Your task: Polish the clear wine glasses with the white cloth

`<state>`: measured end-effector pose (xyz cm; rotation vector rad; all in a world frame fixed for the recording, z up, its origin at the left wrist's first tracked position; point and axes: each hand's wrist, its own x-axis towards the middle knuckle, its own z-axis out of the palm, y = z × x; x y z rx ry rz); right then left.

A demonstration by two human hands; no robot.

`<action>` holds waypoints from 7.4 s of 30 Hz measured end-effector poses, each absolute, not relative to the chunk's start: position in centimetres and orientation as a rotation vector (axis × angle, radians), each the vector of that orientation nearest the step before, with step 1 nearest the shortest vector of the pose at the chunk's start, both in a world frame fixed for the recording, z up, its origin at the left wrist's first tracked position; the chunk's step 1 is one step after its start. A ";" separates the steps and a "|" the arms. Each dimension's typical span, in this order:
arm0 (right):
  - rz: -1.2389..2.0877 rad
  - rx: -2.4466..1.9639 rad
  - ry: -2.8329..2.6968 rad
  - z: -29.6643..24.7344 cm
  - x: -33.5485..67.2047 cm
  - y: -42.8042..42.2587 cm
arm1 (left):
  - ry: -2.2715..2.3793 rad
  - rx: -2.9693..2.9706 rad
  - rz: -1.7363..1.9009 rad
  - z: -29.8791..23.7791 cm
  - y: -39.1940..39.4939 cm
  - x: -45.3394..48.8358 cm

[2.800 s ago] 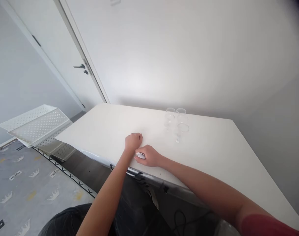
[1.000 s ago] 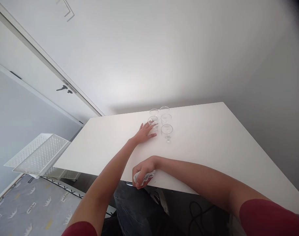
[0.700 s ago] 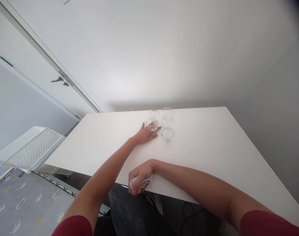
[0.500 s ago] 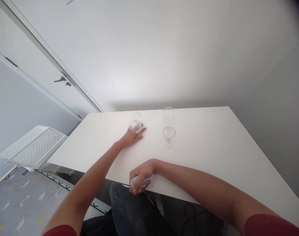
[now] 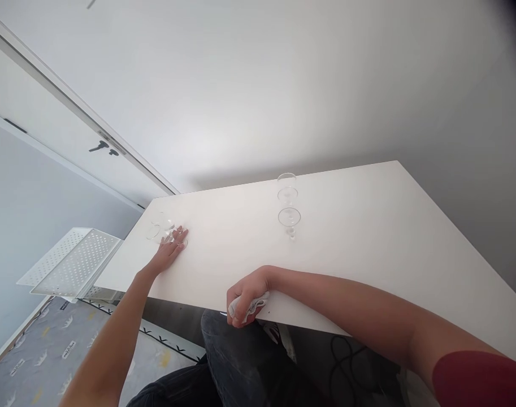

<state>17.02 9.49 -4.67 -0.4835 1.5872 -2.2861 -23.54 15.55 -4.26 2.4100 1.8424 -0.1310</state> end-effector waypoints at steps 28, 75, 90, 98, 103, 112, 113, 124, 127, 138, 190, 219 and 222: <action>-2.321 -0.417 1.535 -4.8 17.1 9.4 | 1.588 2.557 -0.472 -0.3 17.5 -23.7; -2.308 -0.366 1.514 -5.9 16.1 9.4 | 0.448 2.874 -0.197 -2.5 22.1 7.5; -2.276 -0.448 1.625 -5.5 16.5 9.4 | 0.480 2.803 -0.049 -4.2 23.0 13.8; -2.288 -0.436 1.630 -5.1 16.5 9.4 | 0.517 2.765 -0.089 -3.6 22.5 14.7; -2.278 -0.450 1.654 -5.1 16.5 9.4 | 0.533 2.742 -0.124 -3.0 22.1 14.7; -2.283 -0.422 1.620 -5.7 16.4 9.3 | 0.636 2.720 -0.128 -3.1 20.9 12.5; -2.285 -0.417 1.626 -5.8 16.4 9.3 | 0.658 2.713 -0.126 -3.0 20.6 12.1; -2.304 -0.409 1.617 -4.8 17.0 9.0 | 0.981 2.689 -0.102 -2.9 17.4 4.2; -2.290 -0.370 1.639 -4.6 17.1 9.0 | 1.102 2.685 -0.090 -3.3 16.6 1.8; -2.327 -0.313 1.624 -4.9 17.1 9.0 | 1.367 2.607 -0.072 -3.4 12.2 -5.3; -2.303 -0.329 1.582 -3.9 17.7 9.2 | 2.244 1.949 -0.178 -3.9 7.9 -15.6; -2.287 -0.385 1.600 -3.9 17.6 9.2 | 2.406 1.634 -0.113 -4.2 8.9 -12.1; -2.281 -0.402 1.605 -3.8 17.6 9.2 | 2.436 1.620 -0.112 -4.1 8.6 -11.5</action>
